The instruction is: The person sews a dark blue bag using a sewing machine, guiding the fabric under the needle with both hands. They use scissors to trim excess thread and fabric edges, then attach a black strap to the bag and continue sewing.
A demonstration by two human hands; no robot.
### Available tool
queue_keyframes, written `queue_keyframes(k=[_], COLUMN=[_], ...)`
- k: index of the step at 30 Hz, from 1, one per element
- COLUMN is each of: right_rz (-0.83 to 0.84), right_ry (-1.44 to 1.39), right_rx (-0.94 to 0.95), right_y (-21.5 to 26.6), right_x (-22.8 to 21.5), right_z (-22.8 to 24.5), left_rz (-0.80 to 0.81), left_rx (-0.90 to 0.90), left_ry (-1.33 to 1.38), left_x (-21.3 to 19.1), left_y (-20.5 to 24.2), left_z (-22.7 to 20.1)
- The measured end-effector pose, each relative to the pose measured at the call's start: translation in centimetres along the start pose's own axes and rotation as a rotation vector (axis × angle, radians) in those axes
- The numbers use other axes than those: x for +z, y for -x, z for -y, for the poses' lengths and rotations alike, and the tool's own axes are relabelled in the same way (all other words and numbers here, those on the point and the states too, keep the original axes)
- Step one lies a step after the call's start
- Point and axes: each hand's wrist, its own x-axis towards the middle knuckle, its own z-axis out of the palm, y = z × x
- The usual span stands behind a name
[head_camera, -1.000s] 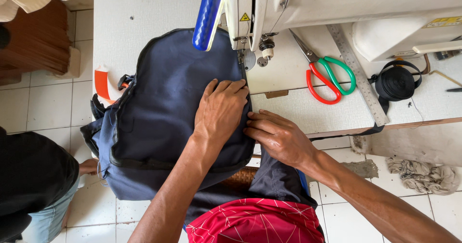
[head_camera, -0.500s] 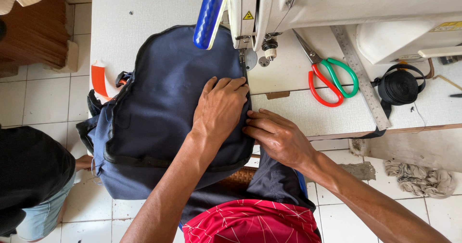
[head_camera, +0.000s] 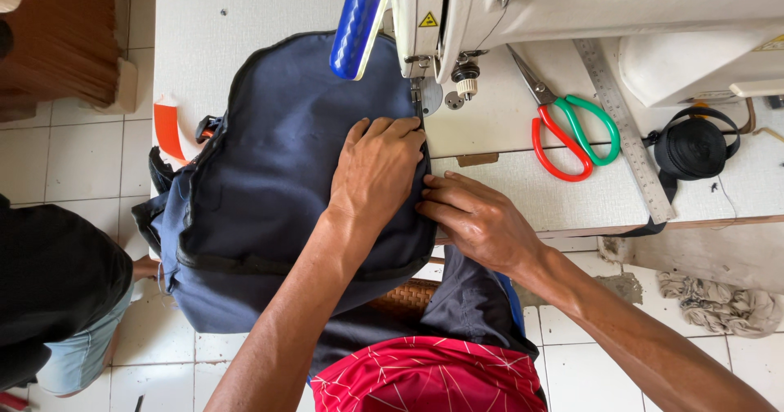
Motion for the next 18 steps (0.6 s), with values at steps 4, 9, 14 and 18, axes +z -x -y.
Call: queue_keyframes(k=[4,9,14,18], right_rz=[-0.001,-0.011,-0.011,-0.013], right_ry=[0.019,0.015,0.017,0.019], right_rx=[0.001,0.000,0.009,0.021], right_y=[-0.3,-0.4,0.6,0.6], right_x=[-0.3,-0.6,0.2,0.8], right_z=[-0.3,-0.3,-1.3,-1.8], left_rz=[0.002,0.016,0.026,0.025], left_rx=[-0.029,-0.041,-0.054,-0.064], left_ry=[0.009,0.010,0.030,0.033], left_x=[0.3,0.5,0.6,0.2], left_y=[-0.4,-0.4,-0.6,-1.1], left_z=[-0.2,-0.1,-0.2,0.0])
